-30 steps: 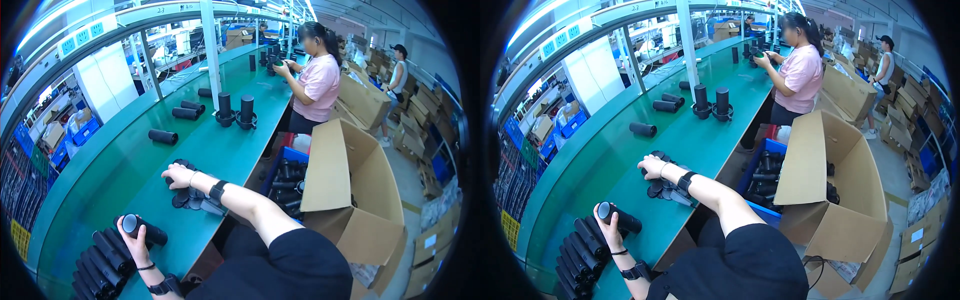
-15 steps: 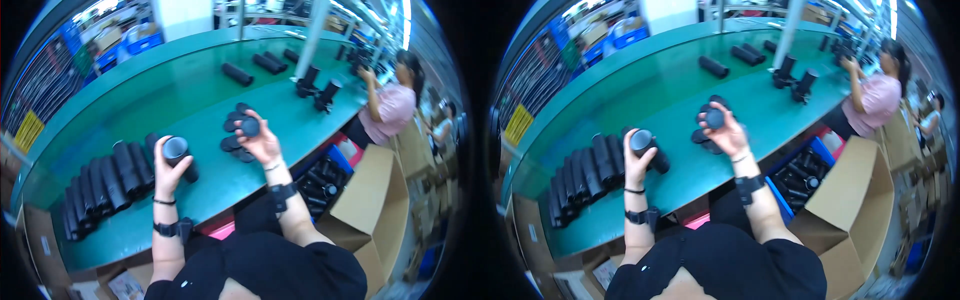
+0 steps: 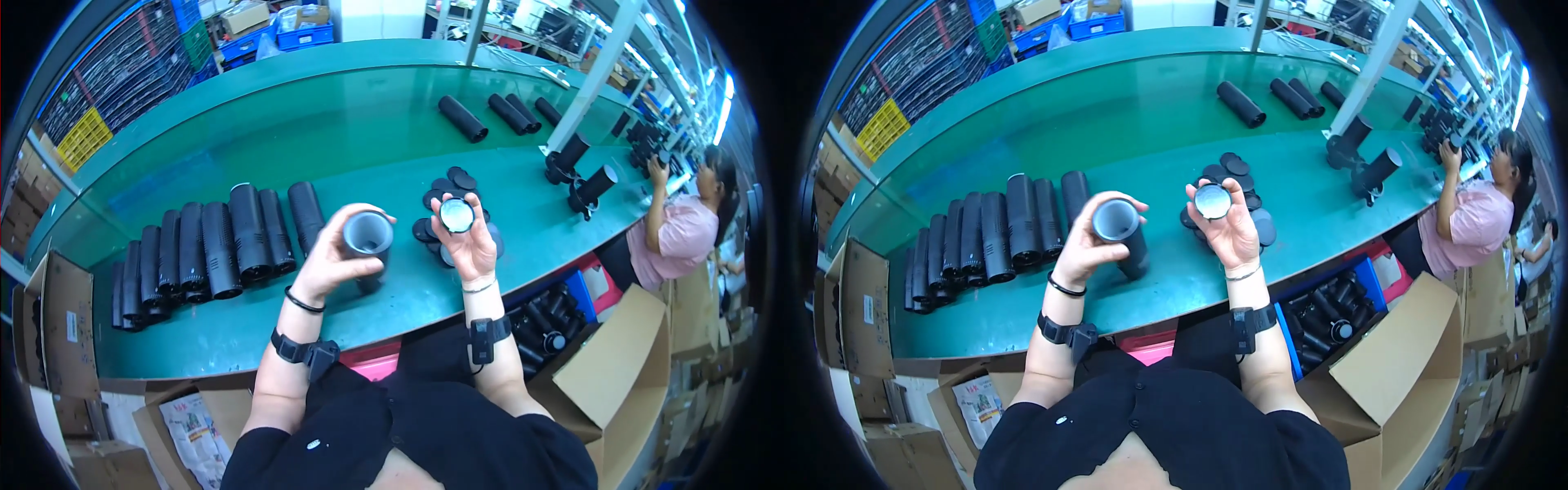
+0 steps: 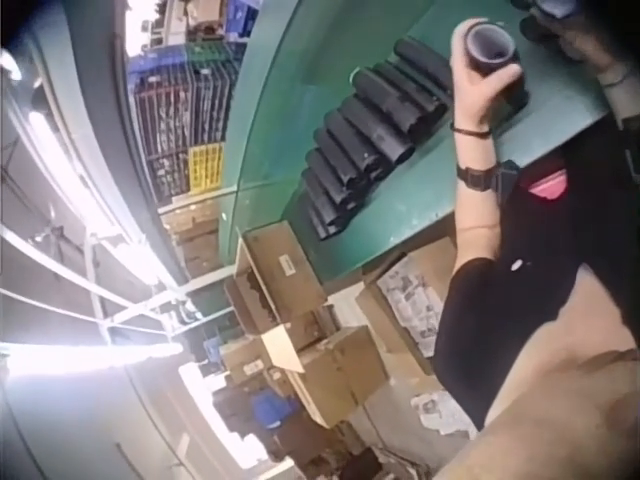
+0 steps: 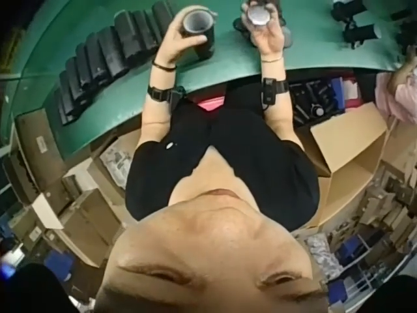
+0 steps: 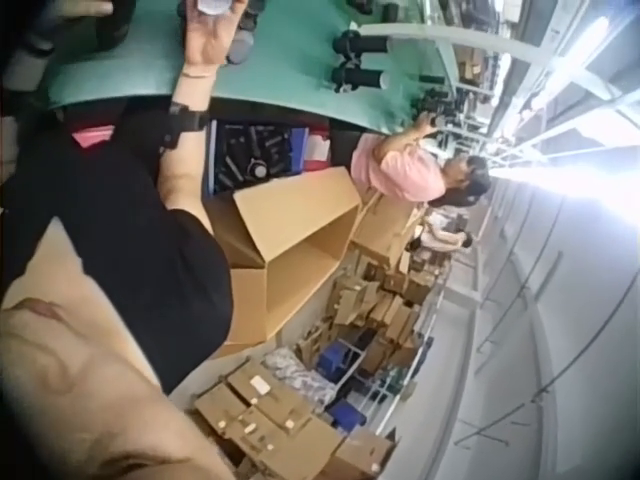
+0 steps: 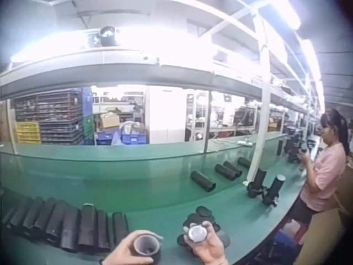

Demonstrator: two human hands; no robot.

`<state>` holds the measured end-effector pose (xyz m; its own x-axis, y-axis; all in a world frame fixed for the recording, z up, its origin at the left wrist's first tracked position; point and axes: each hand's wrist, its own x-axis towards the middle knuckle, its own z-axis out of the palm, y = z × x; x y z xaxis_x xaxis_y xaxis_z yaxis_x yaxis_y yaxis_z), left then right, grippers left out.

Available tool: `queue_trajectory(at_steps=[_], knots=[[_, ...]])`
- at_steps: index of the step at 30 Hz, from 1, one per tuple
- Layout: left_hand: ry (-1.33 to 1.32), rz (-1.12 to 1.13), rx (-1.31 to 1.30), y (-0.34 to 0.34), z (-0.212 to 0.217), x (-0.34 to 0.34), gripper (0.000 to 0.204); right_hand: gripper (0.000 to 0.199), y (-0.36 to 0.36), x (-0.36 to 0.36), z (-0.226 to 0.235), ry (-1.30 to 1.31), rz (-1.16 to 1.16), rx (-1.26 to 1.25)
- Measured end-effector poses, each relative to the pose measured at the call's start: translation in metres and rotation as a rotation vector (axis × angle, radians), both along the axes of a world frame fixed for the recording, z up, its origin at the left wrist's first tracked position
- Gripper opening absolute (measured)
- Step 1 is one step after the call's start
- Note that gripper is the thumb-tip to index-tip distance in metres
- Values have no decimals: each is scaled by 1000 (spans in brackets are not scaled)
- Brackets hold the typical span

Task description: The person picks up a black cylinder and a cap, fits the cap onto the cylinder, and then slides the cylinder into a black bracket. They place the assembled unit onto the workbench and reach into a box to retrieve more components.

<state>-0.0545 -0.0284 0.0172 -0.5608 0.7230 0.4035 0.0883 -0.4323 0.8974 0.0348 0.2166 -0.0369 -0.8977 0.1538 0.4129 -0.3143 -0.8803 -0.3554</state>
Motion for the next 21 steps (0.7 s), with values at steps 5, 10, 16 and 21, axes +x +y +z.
queue_trajectory(at_steps=[5,10,16,21], knots=[[-53,-175,-112,13,17,22,73,60,-33,-12,28,63,-54,165],[-11,-125,-128,26,15,19,70,68,-31,-6,41,75,-241,488],[-51,-96,-237,9,17,19,73,68,-26,1,40,-127,153,589],[16,-162,-257,22,17,19,74,52,-14,17,49,-152,127,723]])
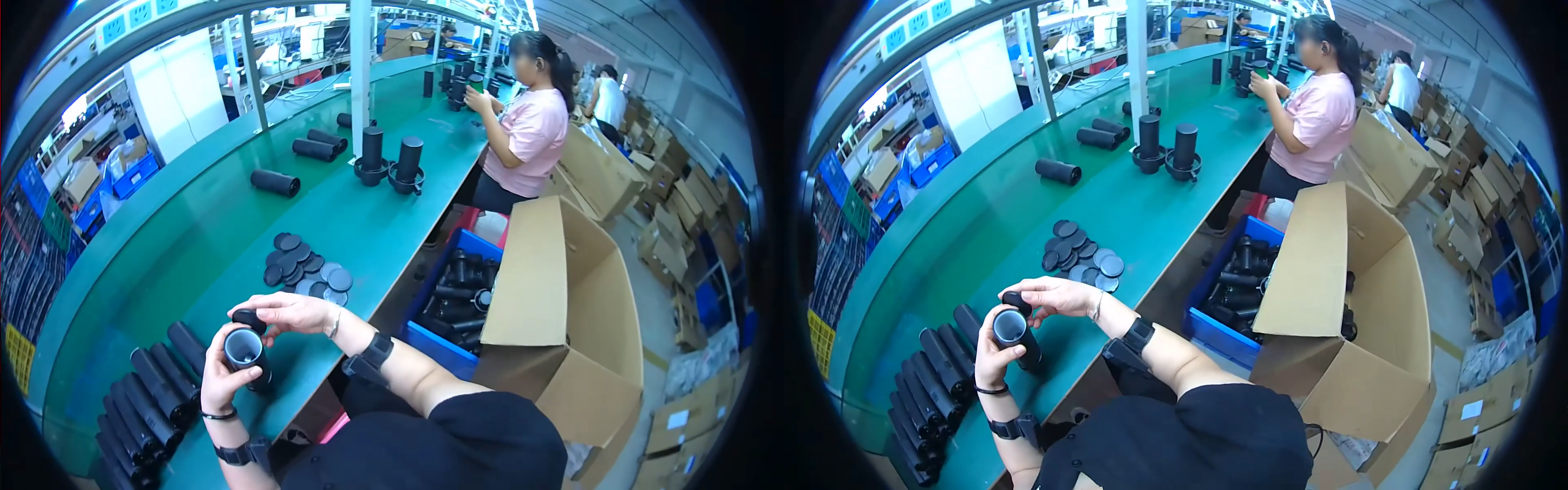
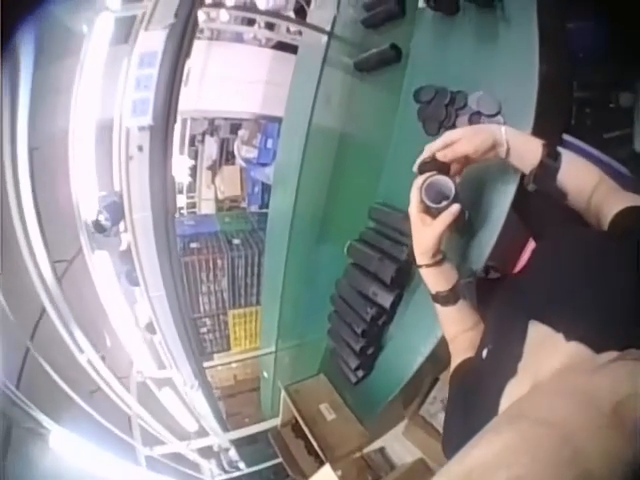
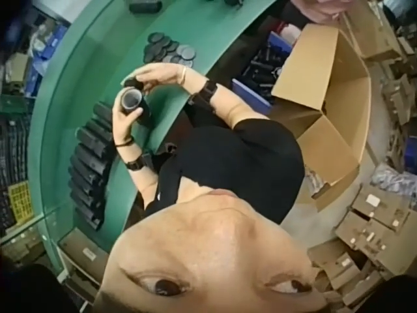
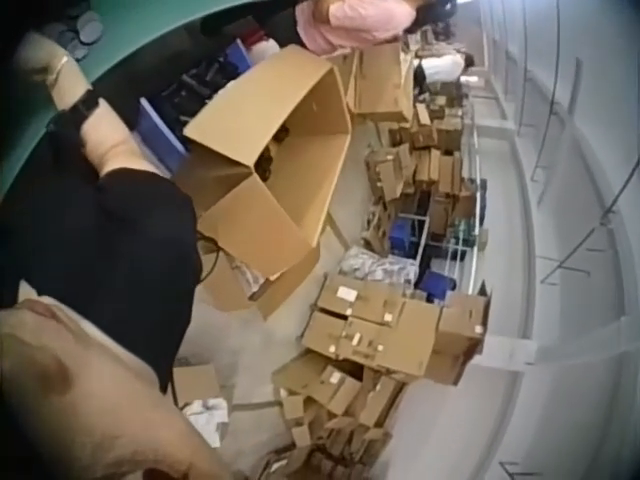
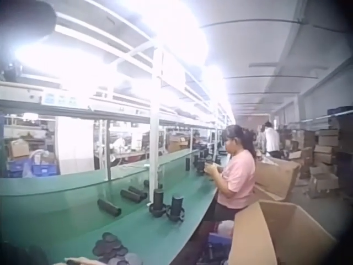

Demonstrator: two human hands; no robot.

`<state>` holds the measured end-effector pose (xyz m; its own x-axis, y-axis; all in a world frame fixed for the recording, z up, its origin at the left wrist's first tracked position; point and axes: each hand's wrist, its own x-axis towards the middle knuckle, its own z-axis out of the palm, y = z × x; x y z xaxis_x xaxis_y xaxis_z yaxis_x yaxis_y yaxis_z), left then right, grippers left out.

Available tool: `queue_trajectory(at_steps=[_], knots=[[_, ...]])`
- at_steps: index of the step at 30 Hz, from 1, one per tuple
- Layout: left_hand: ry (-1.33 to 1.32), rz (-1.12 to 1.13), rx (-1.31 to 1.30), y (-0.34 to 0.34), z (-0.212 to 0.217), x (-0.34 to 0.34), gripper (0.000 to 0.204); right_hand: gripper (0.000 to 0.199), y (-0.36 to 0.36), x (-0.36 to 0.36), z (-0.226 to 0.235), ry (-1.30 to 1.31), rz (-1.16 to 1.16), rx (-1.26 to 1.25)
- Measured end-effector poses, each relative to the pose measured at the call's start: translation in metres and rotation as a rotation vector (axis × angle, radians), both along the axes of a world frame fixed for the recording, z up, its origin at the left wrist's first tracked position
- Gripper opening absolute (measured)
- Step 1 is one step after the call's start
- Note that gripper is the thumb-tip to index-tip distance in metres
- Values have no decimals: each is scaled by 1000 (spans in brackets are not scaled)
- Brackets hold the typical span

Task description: The person picks up a black cylinder and a cap, fits the cap onto the cylinder, and then slides the cylinder into a black bracket. They place the assembled unit onto the workbench and reach into a box to retrieve more components.

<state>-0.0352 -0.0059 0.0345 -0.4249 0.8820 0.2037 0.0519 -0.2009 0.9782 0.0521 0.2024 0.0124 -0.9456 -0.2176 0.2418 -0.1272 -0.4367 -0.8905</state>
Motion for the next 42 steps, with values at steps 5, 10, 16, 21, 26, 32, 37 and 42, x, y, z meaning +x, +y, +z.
queue_trajectory(at_steps=[5,10,16,21,26,32,37,42], knots=[[25,-13,-46,-7,0,3,79,45,-2,4,-1,-23,85,-75],[240,142,-12,-9,2,3,72,51,4,0,-3,7,38,-186],[41,375,113,-11,-6,-4,72,54,10,0,-10,31,-74,-420],[40,393,96,-10,-14,-8,72,61,6,2,-13,65,-52,-480],[37,411,98,-5,-16,-7,70,61,4,3,-11,61,-13,-527],[6,484,119,-8,-21,-13,68,53,5,4,-12,60,5,-580],[-27,464,115,-10,-19,-10,71,53,4,5,-13,69,41,-615],[-17,520,139,-10,-29,-14,71,54,6,6,-17,50,35,-613]])
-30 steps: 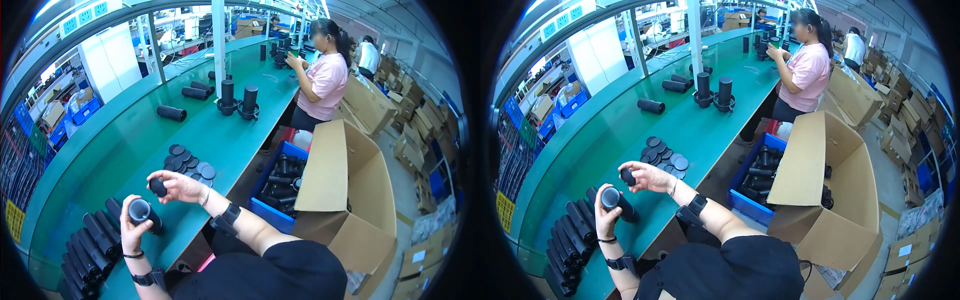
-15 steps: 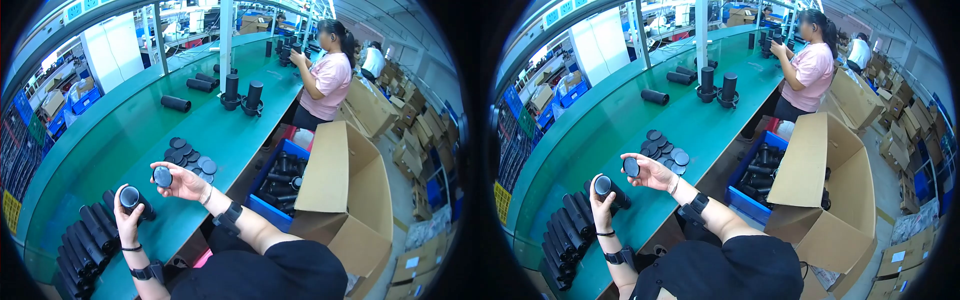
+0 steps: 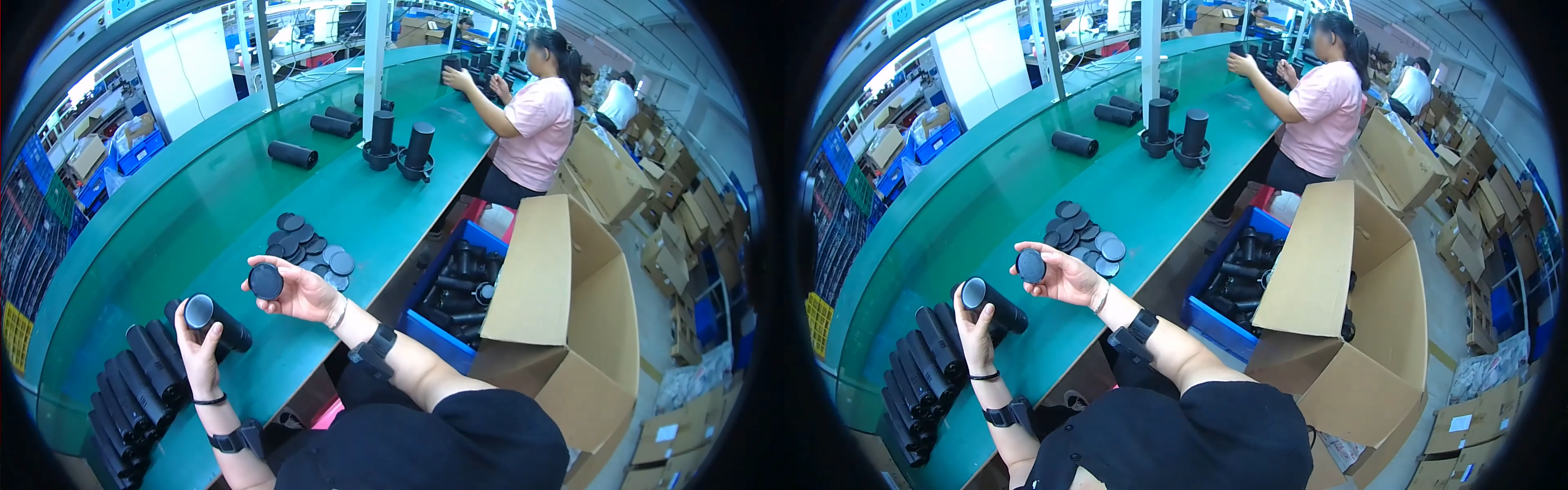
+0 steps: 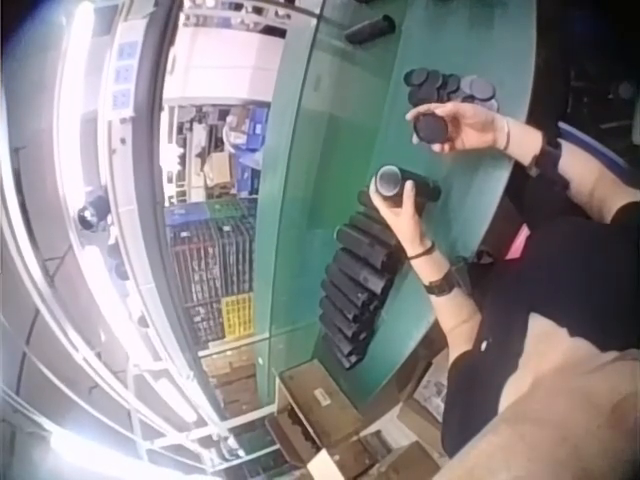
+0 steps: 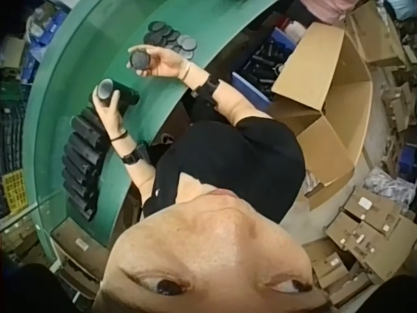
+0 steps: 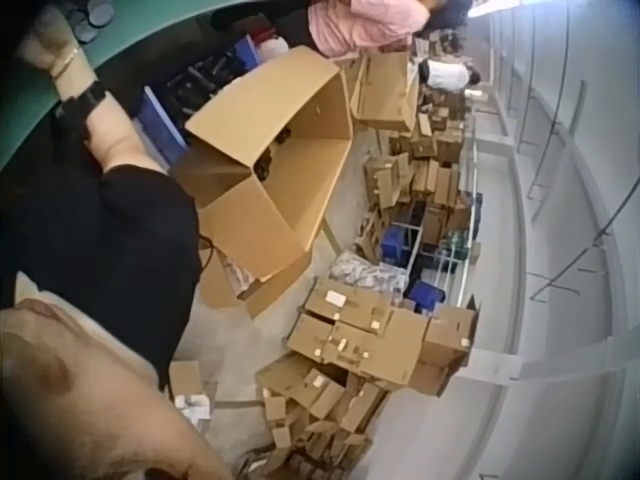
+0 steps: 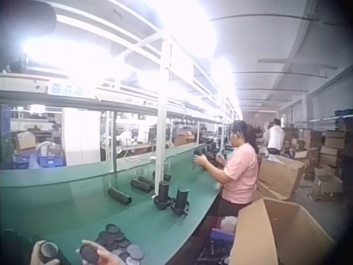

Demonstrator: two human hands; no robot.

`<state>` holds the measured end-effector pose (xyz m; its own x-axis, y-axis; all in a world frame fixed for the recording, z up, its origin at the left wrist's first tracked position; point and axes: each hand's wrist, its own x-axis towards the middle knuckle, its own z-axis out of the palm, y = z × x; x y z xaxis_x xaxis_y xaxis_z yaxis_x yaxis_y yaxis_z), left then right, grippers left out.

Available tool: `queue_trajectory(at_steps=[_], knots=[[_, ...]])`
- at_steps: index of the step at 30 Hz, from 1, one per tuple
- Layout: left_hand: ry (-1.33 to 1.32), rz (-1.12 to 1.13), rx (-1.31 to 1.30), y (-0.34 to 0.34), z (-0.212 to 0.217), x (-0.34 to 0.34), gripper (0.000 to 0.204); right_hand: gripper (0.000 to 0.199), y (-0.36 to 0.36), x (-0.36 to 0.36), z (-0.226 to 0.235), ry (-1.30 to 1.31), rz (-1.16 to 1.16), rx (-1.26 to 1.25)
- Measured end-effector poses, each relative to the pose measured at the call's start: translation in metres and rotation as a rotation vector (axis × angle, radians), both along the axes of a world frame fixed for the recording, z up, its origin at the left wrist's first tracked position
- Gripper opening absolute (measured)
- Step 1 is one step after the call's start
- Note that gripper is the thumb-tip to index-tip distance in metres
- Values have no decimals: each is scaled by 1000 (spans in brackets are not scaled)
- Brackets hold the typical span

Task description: The person picks up a black cylinder and a cap, fits the cap onto the cylinder, and then slides the cylinder into a black bracket. They place the assembled unit onto the workbench and reach into a box to retrieve more components.

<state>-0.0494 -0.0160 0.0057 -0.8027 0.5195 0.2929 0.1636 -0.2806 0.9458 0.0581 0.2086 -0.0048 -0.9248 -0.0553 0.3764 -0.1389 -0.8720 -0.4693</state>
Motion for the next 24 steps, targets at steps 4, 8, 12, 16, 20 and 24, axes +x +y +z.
queue_trajectory(at_steps=[4,8,12,16,20,24], knots=[[-5,29,-35,-4,-1,-3,69,55,-2,-2,-4,-14,0,-53],[49,65,-22,-9,2,-2,62,59,-7,-12,-9,13,64,-185],[58,5,-30,16,9,-5,61,58,13,-1,-11,36,57,-264],[-7,33,-11,-2,2,-11,63,57,4,-8,-21,-4,76,-244],[-32,11,16,-5,7,-12,59,60,3,-13,-27,-17,9,-152],[-7,-95,-25,-10,7,-17,66,67,-1,-14,-8,-50,-146,211]])
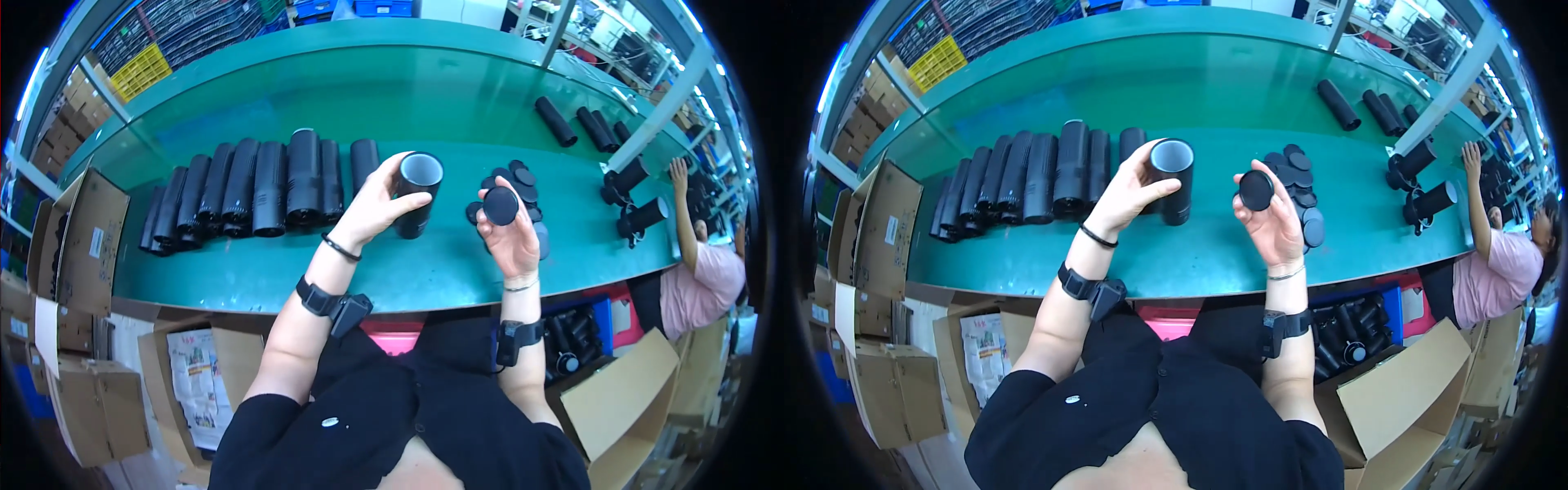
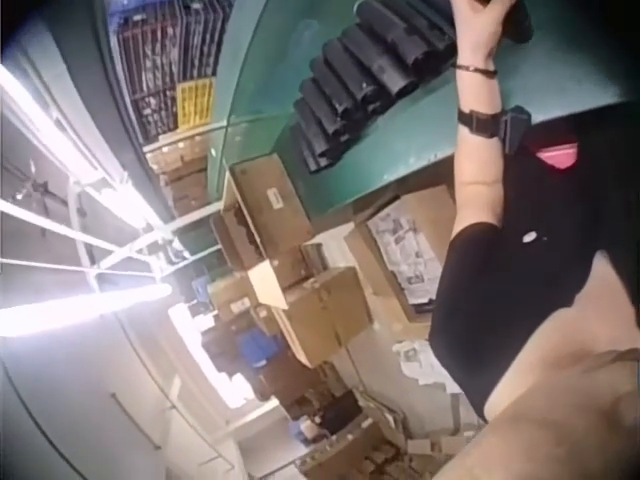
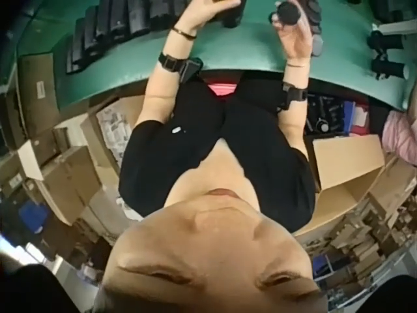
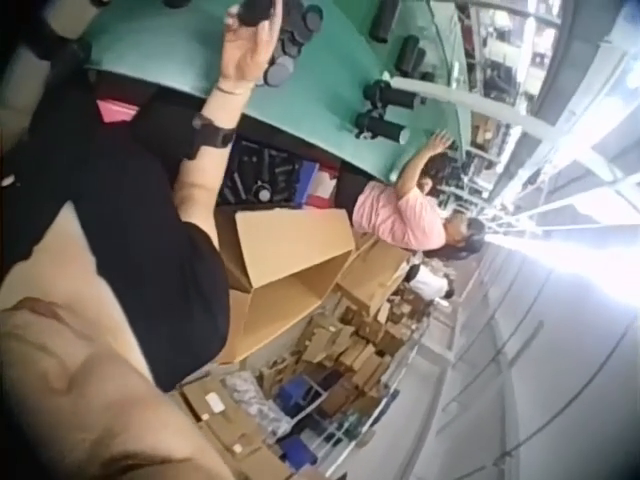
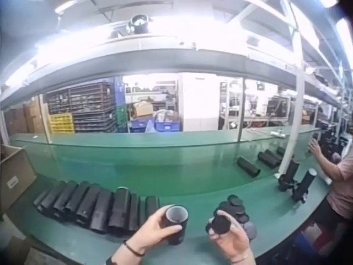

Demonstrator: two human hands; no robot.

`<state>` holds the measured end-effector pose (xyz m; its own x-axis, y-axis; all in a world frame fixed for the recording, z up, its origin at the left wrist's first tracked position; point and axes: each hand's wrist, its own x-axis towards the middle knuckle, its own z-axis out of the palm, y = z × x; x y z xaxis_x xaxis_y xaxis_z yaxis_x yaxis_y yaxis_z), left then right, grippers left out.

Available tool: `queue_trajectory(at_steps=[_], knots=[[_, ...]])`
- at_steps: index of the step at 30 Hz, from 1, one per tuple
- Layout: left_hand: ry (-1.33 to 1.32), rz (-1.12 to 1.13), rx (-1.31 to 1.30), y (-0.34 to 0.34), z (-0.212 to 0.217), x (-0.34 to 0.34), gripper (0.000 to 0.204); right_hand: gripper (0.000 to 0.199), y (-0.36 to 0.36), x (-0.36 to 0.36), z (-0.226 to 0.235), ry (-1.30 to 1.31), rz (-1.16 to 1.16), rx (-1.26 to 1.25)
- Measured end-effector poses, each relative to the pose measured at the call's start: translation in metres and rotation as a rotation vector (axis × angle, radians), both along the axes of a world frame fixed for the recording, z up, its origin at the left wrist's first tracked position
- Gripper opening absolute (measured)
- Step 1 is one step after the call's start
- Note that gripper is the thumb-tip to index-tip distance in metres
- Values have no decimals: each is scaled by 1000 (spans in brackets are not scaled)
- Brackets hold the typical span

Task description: The person picks up a black cylinder and a cap, fits the cap onto the cylinder, and then slides the cylinder into a black bracket. They place the assembled unit onto the workbench and reach into a box to retrieve more components.

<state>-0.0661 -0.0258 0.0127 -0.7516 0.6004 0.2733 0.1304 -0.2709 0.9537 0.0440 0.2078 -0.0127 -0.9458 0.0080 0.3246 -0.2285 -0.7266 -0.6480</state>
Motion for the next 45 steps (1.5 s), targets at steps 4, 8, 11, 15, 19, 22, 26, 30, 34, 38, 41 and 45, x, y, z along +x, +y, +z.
queue_trajectory(at_steps=[4,8,11,15,19,22,26,30,34,38,41,45], knots=[[182,-78,-102,2,1,6,75,60,-2,-4,34,-21,-143,461],[229,-49,-160,12,-4,15,74,56,-9,-7,75,193,-279,955],[267,-89,-221,21,5,22,72,58,-10,-4,100,400,-350,1404],[510,3,-227,24,1,26,75,58,-17,-2,104,441,-352,1545],[569,48,-218,31,-7,25,78,57,-15,-1,104,432,-394,1565],[563,7,-244,32,-1,24,78,56,-13,-2,103,397,-393,1570],[448,-61,-277,33,1,18,78,58,-11,-3,101,354,-381,1568],[444,-89,-210,32,-3,16,79,57,-10,-3,100,377,-379,1578],[568,-26,-208,34,-10,16,80,56,-8,-4,98,398,-382,1573],[572,-48,-255,33,0,20,79,56,-9,-1,100,422,-371,1581],[553,-33,-273,36,-1,20,78,55,-11,-2,100,495,-388,1632],[487,1,-256,41,-3,21,77,54,-13,-1,98,505,-418,1688]])
